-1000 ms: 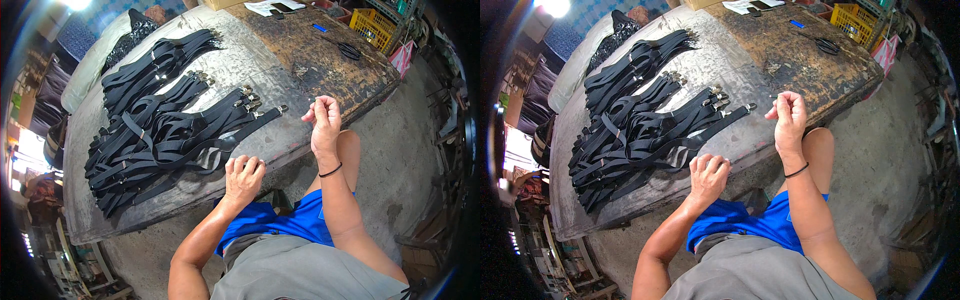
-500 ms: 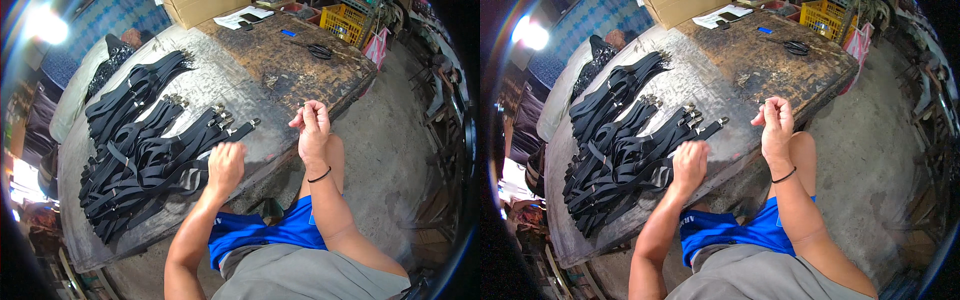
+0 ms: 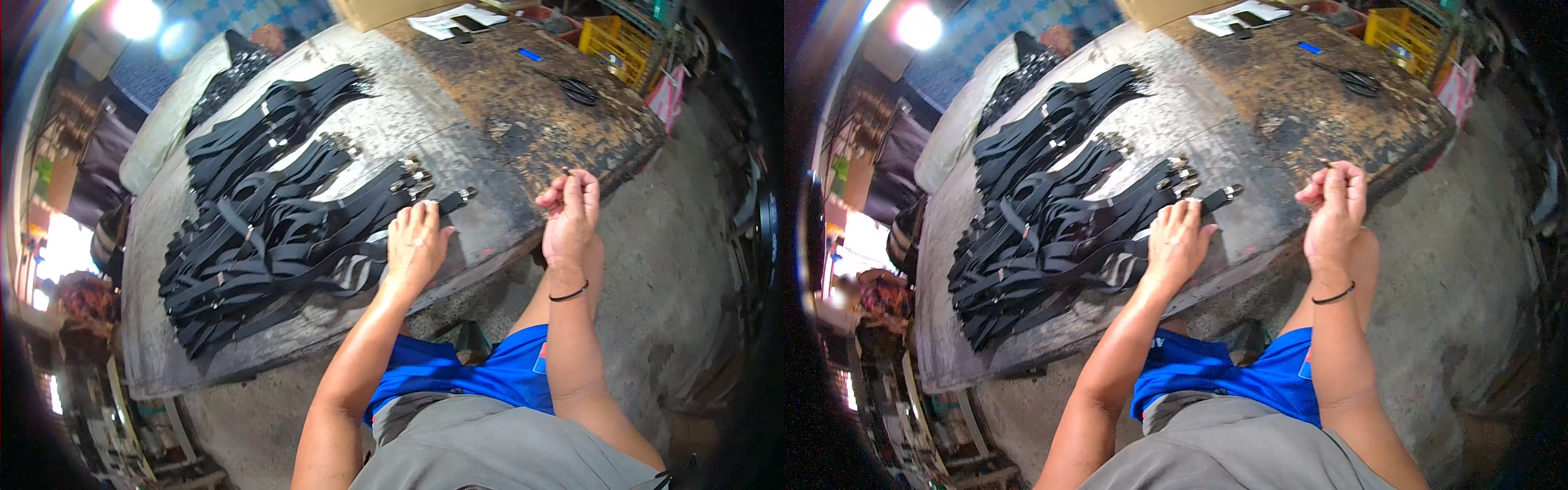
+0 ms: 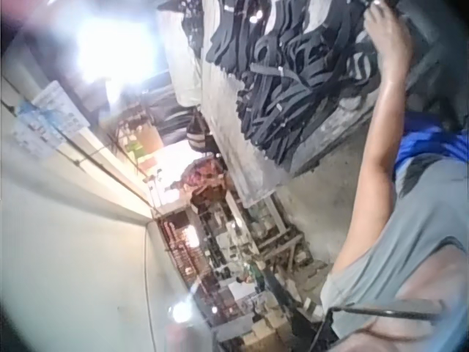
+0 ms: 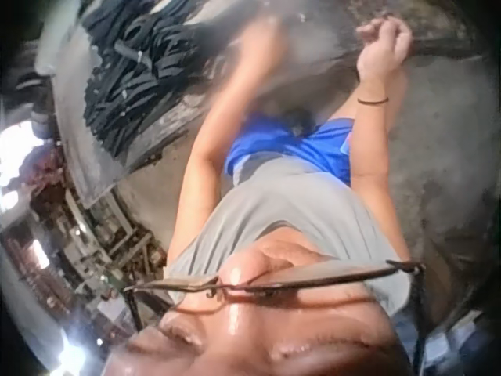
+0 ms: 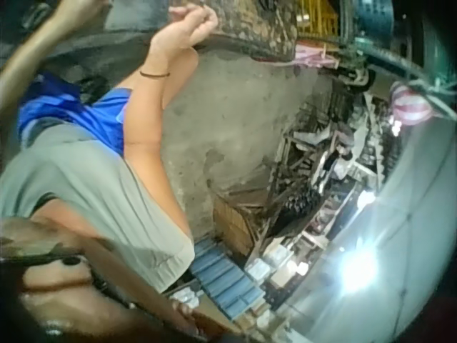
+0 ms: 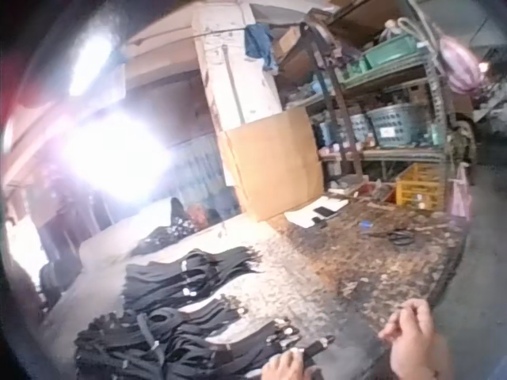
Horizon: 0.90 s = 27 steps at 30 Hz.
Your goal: The person attaches metal clips onto elastic suspender straps by hand, assembling each suspender on a table.
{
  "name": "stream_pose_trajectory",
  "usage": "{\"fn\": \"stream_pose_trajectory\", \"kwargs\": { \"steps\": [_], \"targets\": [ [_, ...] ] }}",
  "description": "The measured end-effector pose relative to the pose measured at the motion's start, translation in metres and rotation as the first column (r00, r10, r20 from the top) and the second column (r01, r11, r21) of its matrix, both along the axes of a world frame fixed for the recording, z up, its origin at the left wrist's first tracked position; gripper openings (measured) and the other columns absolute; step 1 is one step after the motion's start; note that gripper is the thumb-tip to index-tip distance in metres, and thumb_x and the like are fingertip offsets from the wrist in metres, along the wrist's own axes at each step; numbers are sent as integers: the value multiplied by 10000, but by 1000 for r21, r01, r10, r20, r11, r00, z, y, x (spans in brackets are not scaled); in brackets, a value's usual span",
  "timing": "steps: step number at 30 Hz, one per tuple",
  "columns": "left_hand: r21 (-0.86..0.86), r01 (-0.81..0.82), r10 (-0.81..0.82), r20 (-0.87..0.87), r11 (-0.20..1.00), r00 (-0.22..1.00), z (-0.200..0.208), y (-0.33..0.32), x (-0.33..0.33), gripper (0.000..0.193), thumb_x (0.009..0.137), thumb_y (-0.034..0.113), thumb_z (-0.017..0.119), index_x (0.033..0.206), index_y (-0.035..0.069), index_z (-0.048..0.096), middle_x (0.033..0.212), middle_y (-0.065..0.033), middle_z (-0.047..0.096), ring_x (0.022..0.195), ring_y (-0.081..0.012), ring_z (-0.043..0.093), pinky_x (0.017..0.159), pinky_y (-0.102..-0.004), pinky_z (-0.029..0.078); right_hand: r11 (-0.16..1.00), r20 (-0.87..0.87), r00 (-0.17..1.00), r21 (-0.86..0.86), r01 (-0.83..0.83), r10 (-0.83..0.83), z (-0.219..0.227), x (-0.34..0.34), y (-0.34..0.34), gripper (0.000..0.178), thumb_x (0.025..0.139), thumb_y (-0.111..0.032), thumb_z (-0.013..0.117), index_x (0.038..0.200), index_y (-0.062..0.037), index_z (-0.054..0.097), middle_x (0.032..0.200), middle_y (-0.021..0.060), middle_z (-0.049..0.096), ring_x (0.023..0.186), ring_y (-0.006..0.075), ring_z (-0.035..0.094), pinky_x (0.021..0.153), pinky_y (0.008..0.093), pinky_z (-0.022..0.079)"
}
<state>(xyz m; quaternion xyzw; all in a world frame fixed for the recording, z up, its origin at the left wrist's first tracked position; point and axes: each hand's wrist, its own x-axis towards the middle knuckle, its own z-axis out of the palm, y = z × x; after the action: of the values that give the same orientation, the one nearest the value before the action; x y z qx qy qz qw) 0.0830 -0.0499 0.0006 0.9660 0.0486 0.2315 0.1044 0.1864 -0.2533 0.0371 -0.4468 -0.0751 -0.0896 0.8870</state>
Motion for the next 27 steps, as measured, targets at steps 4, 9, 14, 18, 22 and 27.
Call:
{"fn": "stream_pose_trajectory", "kwargs": {
  "steps": [4, 9, 14, 18, 22, 27],
  "targets": [
    [-85, -15, 16, 6, 996, 1000, -7, -3, 2, 337, 803, 203, 752, 1069, 35, 628, 994, -142, 557, 951, -344, 540, 782, -452, 440, 999, 3, 1000, -23, -26, 26, -6, -1, 5, 118, 1049, -200, 501, 1076, -86, 520, 850, 21, 574, 667, 102, 566, 672, 291, 546],
    [-120, 52, -52, 1, 991, 999, -8, -1, -8, 239, 847, 178, 711, 993, 57, 566, 958, -155, 531, 857, -355, 592, 713, -463, 501, 985, 55, 998, -172, -11, 21, -17, -4, 20, 134, 1055, -204, 489, 1051, -75, 522, 867, 30, 588, 710, 104, 579, 716, 280, 538],
    [-162, 262, -240, 144, 951, 960, 5, -8, -17, 187, 895, 191, 654, 884, 69, 514, 790, -115, 577, 746, -331, 643, 597, -445, 516, 956, 131, 988, -292, -35, 76, -22, -8, 37, 144, 1062, -184, 462, 1039, -51, 510, 895, 50, 605, 779, 126, 599, 778, 286, 518],
    [-270, 384, -340, 198, 883, 920, 34, -31, -20, 220, 888, 200, 669, 873, 58, 502, 753, -134, 598, 713, -353, 644, 571, -461, 509, 890, 263, 957, -456, 9, 125, -26, -11, 44, 142, 1063, -160, 444, 1026, -33, 496, 859, 56, 600, 772, 135, 594, 761, 287, 496],
    [-275, 406, -341, 254, 872, 905, 55, -31, -25, 248, 867, 221, 694, 920, 46, 526, 764, -141, 600, 730, -359, 646, 583, -462, 511, 867, 181, 936, -462, -189, 300, -20, -21, 52, 123, 1064, -161, 438, 1032, -50, 480, 736, 14, 511, 589, 85, 472, 573, 228, 416],
    [-59, 360, -357, 60, 931, 932, 56, -16, -36, 426, 791, 200, 721, 1153, 80, 531, 866, -99, 577, 817, -299, 638, 673, -442, 478, 937, 110, 964, -284, -202, 241, -24, -13, 47, 98, 1060, -180, 458, 1060, -88, 491, 695, -32, 413, 573, 51, 395, 523, 210, 384]
  ]
}}
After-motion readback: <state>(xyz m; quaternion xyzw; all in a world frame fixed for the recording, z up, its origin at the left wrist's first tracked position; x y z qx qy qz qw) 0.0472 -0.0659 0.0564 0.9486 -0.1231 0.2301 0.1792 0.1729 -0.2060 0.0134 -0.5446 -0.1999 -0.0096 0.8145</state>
